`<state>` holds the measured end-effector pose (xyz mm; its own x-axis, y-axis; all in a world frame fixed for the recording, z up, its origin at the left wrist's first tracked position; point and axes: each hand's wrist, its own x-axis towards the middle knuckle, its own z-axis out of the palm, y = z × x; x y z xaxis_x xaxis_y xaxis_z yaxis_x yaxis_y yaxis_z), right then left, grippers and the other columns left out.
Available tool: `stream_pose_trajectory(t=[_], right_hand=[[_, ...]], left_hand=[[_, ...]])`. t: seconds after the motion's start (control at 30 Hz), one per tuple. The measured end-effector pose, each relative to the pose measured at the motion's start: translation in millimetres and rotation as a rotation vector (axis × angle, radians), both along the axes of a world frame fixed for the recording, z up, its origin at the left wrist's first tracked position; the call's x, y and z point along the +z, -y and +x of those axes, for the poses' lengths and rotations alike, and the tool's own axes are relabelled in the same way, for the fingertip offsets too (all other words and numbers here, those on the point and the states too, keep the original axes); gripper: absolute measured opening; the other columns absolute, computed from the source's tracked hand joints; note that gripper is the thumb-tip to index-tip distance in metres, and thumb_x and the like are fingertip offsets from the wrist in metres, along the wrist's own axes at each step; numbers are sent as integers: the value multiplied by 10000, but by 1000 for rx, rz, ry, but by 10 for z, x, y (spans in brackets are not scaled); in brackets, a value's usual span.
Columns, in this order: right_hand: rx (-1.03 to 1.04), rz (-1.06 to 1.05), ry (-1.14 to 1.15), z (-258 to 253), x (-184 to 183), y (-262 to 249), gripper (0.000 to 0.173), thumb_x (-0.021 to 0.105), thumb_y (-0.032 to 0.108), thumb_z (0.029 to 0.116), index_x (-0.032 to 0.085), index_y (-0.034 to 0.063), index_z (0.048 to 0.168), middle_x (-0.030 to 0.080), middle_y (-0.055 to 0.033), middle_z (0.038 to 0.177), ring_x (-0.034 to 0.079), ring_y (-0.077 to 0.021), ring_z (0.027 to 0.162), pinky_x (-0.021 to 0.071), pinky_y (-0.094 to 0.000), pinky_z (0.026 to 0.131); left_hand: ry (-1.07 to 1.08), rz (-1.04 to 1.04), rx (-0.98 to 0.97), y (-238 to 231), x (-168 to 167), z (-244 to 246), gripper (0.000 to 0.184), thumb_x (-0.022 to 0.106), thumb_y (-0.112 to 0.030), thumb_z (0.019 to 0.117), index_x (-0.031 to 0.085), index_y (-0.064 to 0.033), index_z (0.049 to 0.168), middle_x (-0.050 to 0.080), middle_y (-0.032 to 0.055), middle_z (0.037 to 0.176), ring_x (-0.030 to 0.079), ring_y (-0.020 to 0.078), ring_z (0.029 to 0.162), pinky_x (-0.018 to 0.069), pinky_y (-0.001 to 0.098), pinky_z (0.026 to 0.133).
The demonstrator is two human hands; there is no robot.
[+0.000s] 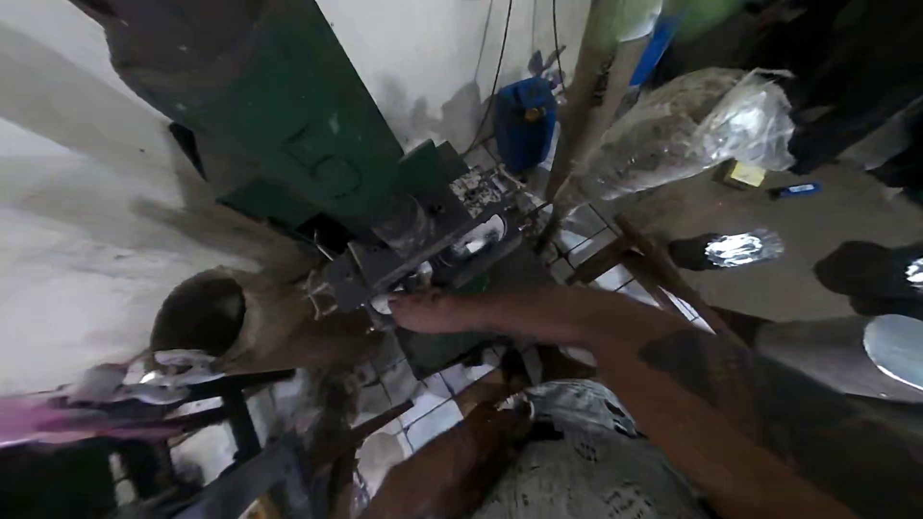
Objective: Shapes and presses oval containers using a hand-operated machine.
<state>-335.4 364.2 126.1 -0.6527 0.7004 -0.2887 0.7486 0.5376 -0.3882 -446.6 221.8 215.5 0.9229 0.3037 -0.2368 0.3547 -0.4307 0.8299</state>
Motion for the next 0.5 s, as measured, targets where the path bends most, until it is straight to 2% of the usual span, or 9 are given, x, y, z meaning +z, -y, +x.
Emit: stream_pose_trajectory(t=[0.07, 0.13, 0.2, 0.27, 0.33, 0.37, 0.4, 0.43, 0.5], right_hand=[[93, -16, 85, 348, 109, 11, 343, 630, 118, 988, 627, -29, 1298, 595, -200, 1375, 537, -387, 1314, 402, -635, 1097], [111, -170, 210, 917, 749, 86, 309, 670, 177, 972, 663, -2, 1223, 655, -212, 1195, 622, -416, 1136, 486, -642, 935], [24, -303, 126, 1656, 1395, 19, 343, 639, 251, 1022, 672, 33, 1285, 687, -199, 1177, 650, -381, 1108, 486, -608, 969], [-41, -167, -178, 2670, 1547, -450, 331, 593, 318, 1036, 696, 47, 1195, 715, -110, 1037, 681, -185, 910, 565, -392, 838], [-332, -190, -332, 3391, 1693, -591, 348, 539, 285, 1066, 627, 3, 1250, 668, -118, 1099, 638, -114, 956, 523, -295, 901], [-550, -173, -383, 3517, 1795, -435, 360, 561, 270, 1060, 627, -15, 1269, 674, -147, 1133, 646, -131, 983, 514, -298, 928], [-730, -62, -352, 3492, 1850, -165, 360, 594, 329, 1036, 648, 33, 1233, 688, -106, 1099, 671, -103, 958, 549, -275, 892], [-800, -49, -292, 3423, 1921, 172, 425, 567, 371, 1045, 611, 54, 1325, 667, -110, 1201, 649, -131, 1058, 514, -335, 969], [-674, -105, -234, 3423, 1872, 835, 528, 597, 376, 1020, 533, 74, 1448, 634, -156, 1324, 624, -253, 1182, 482, -493, 1040]], left_hand=[[4, -100, 63, 146, -4, -26, 415, 643, -107, 952, 585, 54, 1330, 660, 207, 1243, 648, 248, 1155, 504, 384, 1039], [-7, -140, 107, 227, -39, -42, 223, 610, -119, 945, 688, 54, 1062, 688, 194, 1002, 669, 261, 950, 539, 411, 880], [-150, -171, -14, 237, -36, 30, 283, 526, -162, 1002, 682, 48, 894, 655, 198, 827, 661, 322, 815, 529, 498, 769], [-265, -276, -151, 164, -92, 195, 284, 541, -160, 1016, 698, 66, 943, 673, 203, 831, 669, 323, 800, 536, 518, 765], [-366, -512, -232, 129, -240, 425, 248, 575, -221, 1022, 673, 7, 1017, 636, 66, 821, 603, 129, 726, 534, 330, 712], [-333, -592, -240, 181, -367, 539, 196, 615, -228, 983, 656, -42, 937, 598, -14, 734, 560, 43, 629, 508, 237, 615], [-313, -624, -285, 255, -486, 667, 188, 646, -216, 963, 649, -41, 895, 580, -20, 704, 538, 36, 602, 489, 233, 585], [-292, -593, -365, 338, -557, 823, 207, 644, -210, 962, 659, -20, 881, 584, 7, 710, 535, 63, 619, 484, 269, 603], [-259, -445, -509, 430, -574, 1194, 224, 628, -182, 971, 694, 30, 944, 647, 118, 806, 600, 186, 728, 516, 402, 697]])
